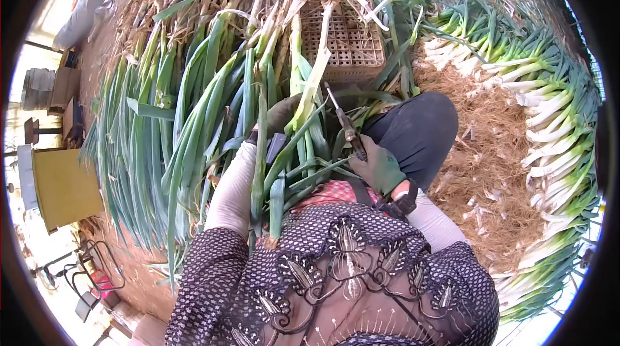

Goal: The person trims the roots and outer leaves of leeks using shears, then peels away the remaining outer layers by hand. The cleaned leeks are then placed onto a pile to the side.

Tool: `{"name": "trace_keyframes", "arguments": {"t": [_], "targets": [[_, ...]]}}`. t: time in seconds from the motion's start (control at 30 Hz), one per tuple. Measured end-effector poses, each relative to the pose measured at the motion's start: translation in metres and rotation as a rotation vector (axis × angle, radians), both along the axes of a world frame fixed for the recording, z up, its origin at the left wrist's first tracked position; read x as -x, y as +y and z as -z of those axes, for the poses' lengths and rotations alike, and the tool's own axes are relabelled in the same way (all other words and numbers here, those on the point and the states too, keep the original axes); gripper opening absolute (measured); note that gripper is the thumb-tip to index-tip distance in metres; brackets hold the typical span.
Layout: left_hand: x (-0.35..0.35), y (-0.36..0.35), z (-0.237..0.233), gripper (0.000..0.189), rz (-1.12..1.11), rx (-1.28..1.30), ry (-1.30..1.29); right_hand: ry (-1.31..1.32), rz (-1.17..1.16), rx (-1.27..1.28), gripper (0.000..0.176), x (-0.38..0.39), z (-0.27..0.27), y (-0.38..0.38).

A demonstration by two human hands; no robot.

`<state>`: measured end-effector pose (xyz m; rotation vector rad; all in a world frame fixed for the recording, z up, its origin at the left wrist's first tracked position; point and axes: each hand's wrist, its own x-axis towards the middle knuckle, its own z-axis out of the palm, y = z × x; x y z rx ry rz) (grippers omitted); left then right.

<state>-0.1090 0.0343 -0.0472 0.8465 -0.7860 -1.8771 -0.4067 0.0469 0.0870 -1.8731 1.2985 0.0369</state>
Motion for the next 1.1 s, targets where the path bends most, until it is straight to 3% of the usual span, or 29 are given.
{"name": "trace_keyframes", "arguments": {"t": [0.07,0.17,0.23,0.33,0.47,0.7,0.77,0.87,0.97,1.07,1.1], "targets": [[-0.006,0.003,0.027,0.032,-0.061,0.005,0.185,-0.015,-0.018,0.073,0.055,-0.003,-0.003,0.003],[0.003,0.016,0.004,0.031,-0.350,0.185,0.028,-0.025,-0.047,0.144,0.057,-0.004,-0.008,0.007],[0.009,0.016,-0.010,0.030,-0.401,0.153,0.088,-0.035,-0.063,0.154,0.059,-0.005,-0.011,0.006],[0.000,0.008,0.001,0.030,-0.365,0.142,0.193,-0.004,-0.097,0.145,0.058,-0.008,-0.009,0.006],[-0.006,0.009,0.027,0.033,-0.431,0.200,0.085,-0.007,-0.091,0.125,0.057,-0.014,-0.005,-0.003],[0.005,0.006,0.010,0.035,-0.457,-0.002,0.248,-0.001,-0.058,0.154,0.058,-0.048,0.021,-0.052],[0.001,0.006,0.006,0.034,-0.361,0.147,0.154,0.026,-0.052,0.123,0.058,-0.062,0.026,-0.071],[0.002,0.004,0.008,0.031,-0.301,0.198,0.240,0.082,-0.084,0.125,0.058,-0.078,0.035,-0.099],[0.008,0.002,-0.009,0.028,-0.362,0.061,0.176,0.137,-0.001,0.064,0.054,-0.095,0.038,-0.132],[-0.008,0.001,0.025,0.029,-0.231,0.140,0.402,0.144,0.026,0.041,0.055,-0.101,0.044,-0.152],[0.001,0.005,0.012,0.030,-0.330,0.137,0.221,0.148,0.025,0.043,0.055,-0.100,0.045,-0.152]]}}
